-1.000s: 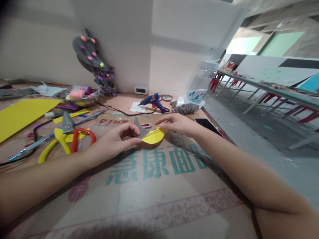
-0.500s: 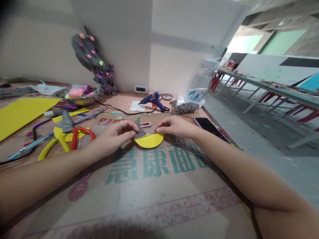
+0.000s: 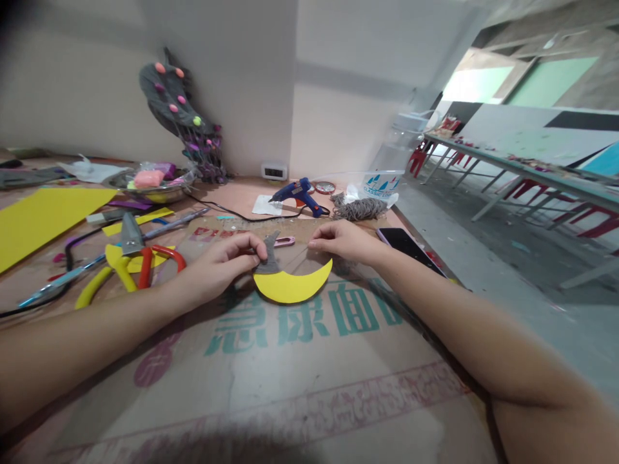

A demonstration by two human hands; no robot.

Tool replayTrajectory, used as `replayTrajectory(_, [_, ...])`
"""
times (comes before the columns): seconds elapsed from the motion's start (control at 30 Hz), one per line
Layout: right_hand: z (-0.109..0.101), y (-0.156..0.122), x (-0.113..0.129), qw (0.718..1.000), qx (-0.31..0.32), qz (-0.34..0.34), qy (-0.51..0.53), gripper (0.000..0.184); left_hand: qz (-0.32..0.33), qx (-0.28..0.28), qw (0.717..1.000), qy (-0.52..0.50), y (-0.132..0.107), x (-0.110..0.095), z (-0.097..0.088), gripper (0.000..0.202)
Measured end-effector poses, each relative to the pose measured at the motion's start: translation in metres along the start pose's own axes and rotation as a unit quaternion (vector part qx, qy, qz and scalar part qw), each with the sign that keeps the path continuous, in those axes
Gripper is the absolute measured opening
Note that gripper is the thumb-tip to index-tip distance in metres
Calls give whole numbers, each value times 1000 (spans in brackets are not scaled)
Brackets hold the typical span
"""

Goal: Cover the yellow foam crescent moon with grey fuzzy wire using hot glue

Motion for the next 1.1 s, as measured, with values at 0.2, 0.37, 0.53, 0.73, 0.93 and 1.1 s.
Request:
replayTrajectory(0.2, [5, -8, 18, 968, -135, -159, -137, 20, 4, -4, 1000, -7, 0, 0, -1, 6])
replayTrajectory(0.37, [22, -16, 27, 986, -89, -89, 109, 28, 43, -28, 998, 43, 0, 6, -2, 8])
replayTrajectory(0.53, [42, -23, 38, 954, 33, -62, 292, 35, 47, -25, 994, 91, 0, 12, -2, 12])
replayTrajectory(0.73, [30, -26, 37, 974, -122, -137, 132, 30, 45, -21, 993, 104, -1, 10, -2, 12])
replayTrajectory(0.93, [15, -23, 32, 956, -226, -186, 14, 21, 39, -19, 994, 99, 0, 11, -1, 12])
replayTrajectory(1.1, [0, -17, 22, 931, -282, -229, 31, 20, 41, -13, 995, 93, 0, 11, -2, 12])
Point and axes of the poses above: each hand's wrist, its own y-axis towards the middle knuckle, its own z-axis out of the palm, x = y × z, the point moved 3 cm from there along y, towards the middle knuckle, and after that the axes turned 6 degrees about y, right-handed, at the moved point
